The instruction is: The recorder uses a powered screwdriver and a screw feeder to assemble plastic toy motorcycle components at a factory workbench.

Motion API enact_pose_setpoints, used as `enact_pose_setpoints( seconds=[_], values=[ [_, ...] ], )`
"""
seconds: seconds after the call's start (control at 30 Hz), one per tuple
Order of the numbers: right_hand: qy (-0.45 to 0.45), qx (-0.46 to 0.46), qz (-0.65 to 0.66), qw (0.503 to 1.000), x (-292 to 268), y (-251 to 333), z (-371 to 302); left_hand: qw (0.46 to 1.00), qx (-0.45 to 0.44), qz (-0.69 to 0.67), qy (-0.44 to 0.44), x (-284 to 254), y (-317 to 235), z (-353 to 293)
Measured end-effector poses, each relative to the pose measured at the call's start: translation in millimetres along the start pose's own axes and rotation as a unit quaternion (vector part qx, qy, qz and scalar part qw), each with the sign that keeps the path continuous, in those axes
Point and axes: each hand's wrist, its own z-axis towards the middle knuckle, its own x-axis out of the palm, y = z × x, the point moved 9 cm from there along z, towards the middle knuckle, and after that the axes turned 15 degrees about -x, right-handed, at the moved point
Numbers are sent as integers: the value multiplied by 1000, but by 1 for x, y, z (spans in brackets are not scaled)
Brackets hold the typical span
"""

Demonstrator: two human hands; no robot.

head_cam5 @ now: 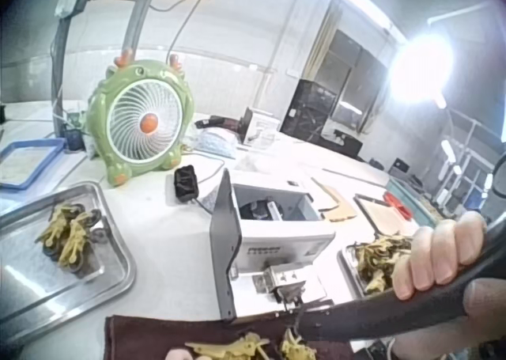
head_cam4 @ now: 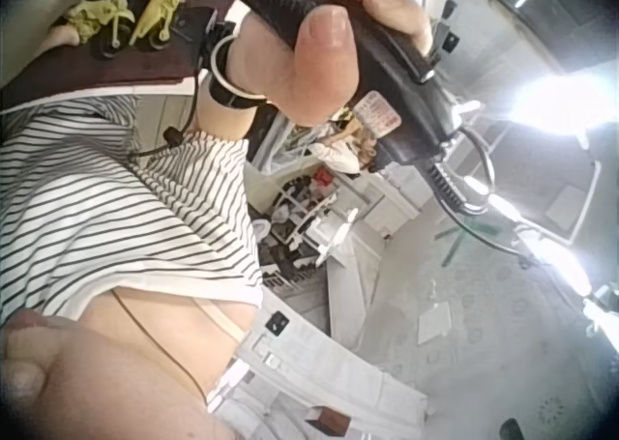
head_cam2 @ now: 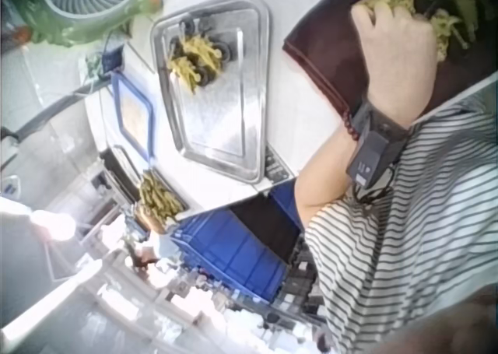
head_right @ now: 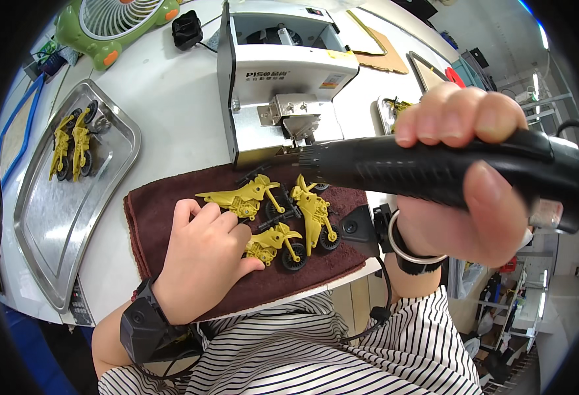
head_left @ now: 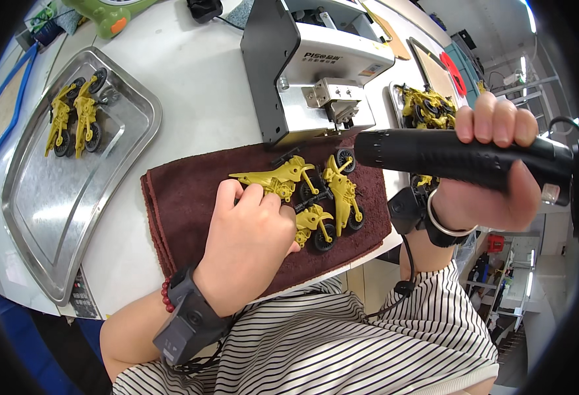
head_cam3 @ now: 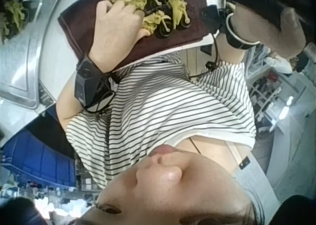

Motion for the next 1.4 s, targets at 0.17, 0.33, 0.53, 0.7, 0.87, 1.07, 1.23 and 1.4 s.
enact_pose_setpoints(
  seconds=[0.17,0.33,0.53,0.7,0.87,1.07,1.23,1.4],
  values=[
    [-59,-37,-23,997,-14,4,1,1000,0,10,6,-2,-3,2],
    [-28,-39,-74,996,-8,-11,-1,1000,-10,8,14,-1,-1,1],
    [8,-7,-97,995,-2,-3,3,1000,-9,1,26,-2,-3,2],
    [-34,-16,-48,998,-13,4,5,1000,-10,7,25,-3,-5,3],
    [-18,-39,-71,997,-9,-7,6,1000,-9,8,23,-3,-5,3],
    [1,-3,-81,997,-1,-8,6,1000,-7,-8,16,-3,-3,2],
    [13,11,0,1000,-9,10,3,1000,-3,-6,14,-5,-5,3],
    [6,-4,-41,999,-8,5,8,1000,-5,-2,13,-4,-4,2]
  ],
)
